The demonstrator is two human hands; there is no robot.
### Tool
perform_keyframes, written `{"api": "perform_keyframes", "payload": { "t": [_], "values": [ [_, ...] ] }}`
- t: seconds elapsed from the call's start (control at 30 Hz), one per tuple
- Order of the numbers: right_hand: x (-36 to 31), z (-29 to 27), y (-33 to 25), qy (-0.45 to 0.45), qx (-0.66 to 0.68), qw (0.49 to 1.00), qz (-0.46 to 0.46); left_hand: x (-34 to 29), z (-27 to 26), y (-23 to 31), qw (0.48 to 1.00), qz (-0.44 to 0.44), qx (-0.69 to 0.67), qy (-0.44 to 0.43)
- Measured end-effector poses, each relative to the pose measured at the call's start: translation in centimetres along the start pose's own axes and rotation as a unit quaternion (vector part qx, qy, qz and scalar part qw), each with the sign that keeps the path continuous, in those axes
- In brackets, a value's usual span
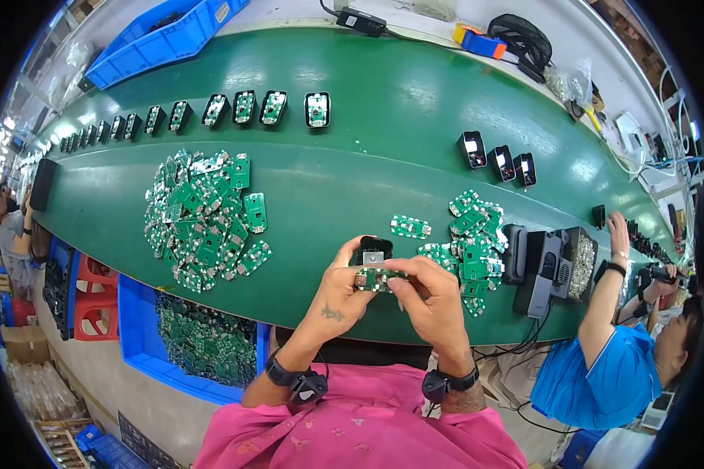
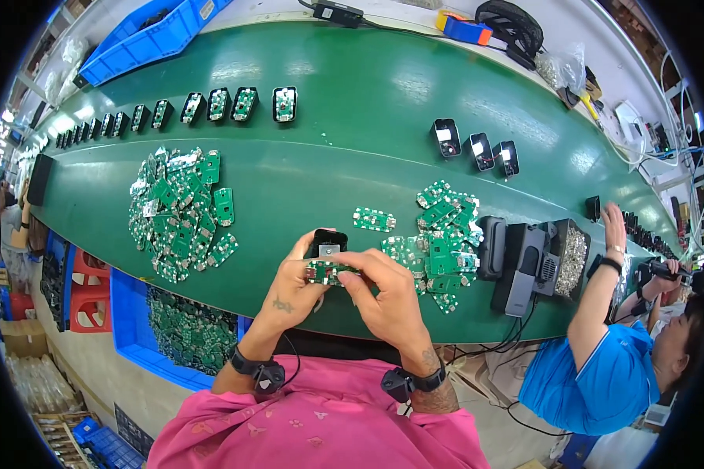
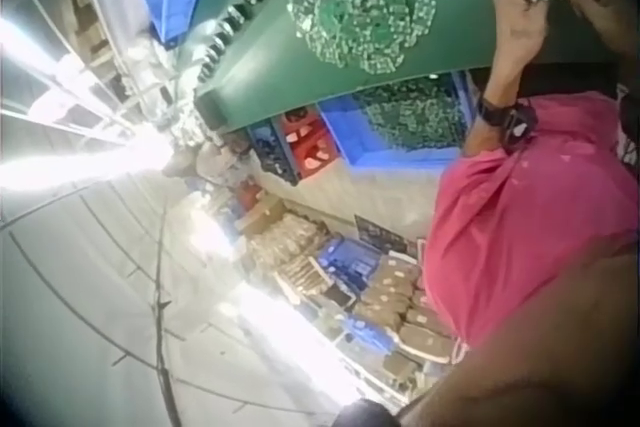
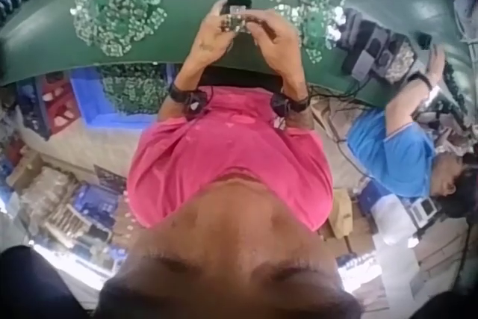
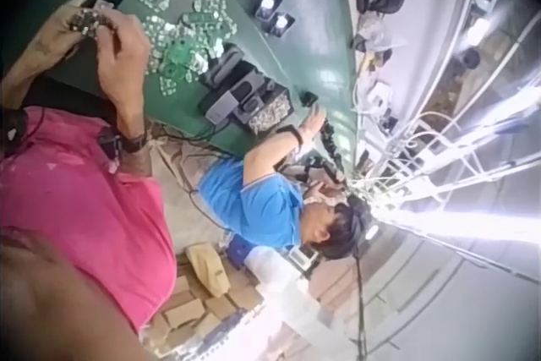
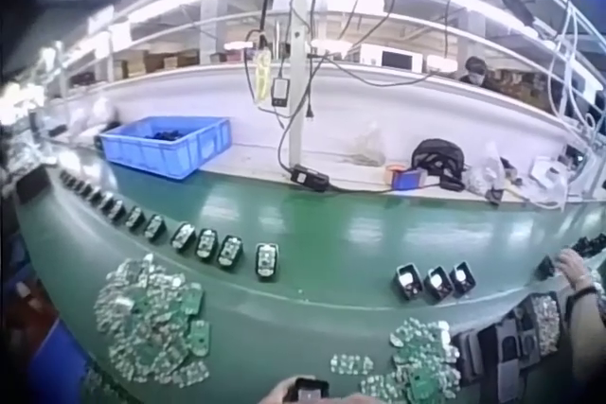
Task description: The person assembles electronic devices by hand, picking up a black plastic housing and a green circuit board, fitting the board into the housing, and pressing them together. The person then places the assembled unit onto the green conveyor belt and repeats the process.
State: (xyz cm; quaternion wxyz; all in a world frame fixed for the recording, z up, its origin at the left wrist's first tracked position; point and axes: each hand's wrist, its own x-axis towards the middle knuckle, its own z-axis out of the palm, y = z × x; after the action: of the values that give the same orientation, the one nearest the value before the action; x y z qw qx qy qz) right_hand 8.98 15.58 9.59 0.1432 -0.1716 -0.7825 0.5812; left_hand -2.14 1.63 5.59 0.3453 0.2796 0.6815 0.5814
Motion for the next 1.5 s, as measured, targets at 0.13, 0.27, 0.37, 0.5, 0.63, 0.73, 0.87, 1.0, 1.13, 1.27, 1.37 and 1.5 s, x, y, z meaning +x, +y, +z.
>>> {"api": "perform_keyframes", "payload": {
  "t": [0.13, 0.27, 0.37, 0.5, 0.63, 0.73, 0.87, 1.0, 1.13, 1.27, 1.37, 1.5],
  "values": [
    [-0.2, 0.5, 1.8, 0.059, 0.087, 0.994, 0.029, -0.3, 0.8, 1.6, 0.994, 0.042, -0.098, -0.009],
    [0.0, 0.0, 1.1, 0.045, 0.001, 0.999, 0.017, 0.0, 0.5, 0.1, 0.976, 0.018, -0.216, -0.028],
    [0.3, -0.1, 1.0, 0.055, -0.098, 0.992, -0.051, -0.3, 0.5, 0.6, 0.975, 0.001, -0.223, -0.025],
    [0.6, 0.3, 0.6, 0.069, -0.170, 0.974, -0.133, -0.2, 0.8, 1.0, 0.978, -0.001, -0.207, -0.015],
    [0.9, 0.7, 1.7, 0.064, -0.162, 0.975, -0.136, -0.3, 1.0, 0.8, 0.977, -0.014, -0.208, -0.037],
    [0.8, 1.1, 2.1, 0.041, -0.160, 0.973, -0.163, -0.3, 1.2, 0.3, 0.974, -0.015, -0.226, -0.026],
    [-0.2, 2.2, 2.7, 0.132, -0.074, 0.984, -0.099, -0.3, 1.8, 1.1, 0.970, 0.022, -0.240, 0.042],
    [-0.8, 2.8, 2.5, 0.185, -0.159, 0.960, -0.138, -0.6, 2.5, 1.8, 0.981, 0.093, -0.111, 0.128],
    [-0.2, 2.8, 2.0, 0.201, -0.128, 0.960, -0.147, -0.8, 2.7, 1.8, 0.984, 0.113, -0.060, 0.126],
    [-0.2, 2.6, 1.4, 0.197, -0.075, 0.969, -0.126, -1.1, 3.0, 2.1, 0.986, 0.115, -0.056, 0.110],
    [-0.5, 2.4, 1.3, 0.213, -0.088, 0.963, -0.141, -1.2, 3.1, 2.2, 0.982, 0.102, -0.087, 0.135],
    [-0.9, 1.3, 0.0, 0.163, -0.214, 0.951, -0.149, -1.2, 2.4, 2.3, 0.978, 0.136, -0.051, 0.150]
  ]
}}
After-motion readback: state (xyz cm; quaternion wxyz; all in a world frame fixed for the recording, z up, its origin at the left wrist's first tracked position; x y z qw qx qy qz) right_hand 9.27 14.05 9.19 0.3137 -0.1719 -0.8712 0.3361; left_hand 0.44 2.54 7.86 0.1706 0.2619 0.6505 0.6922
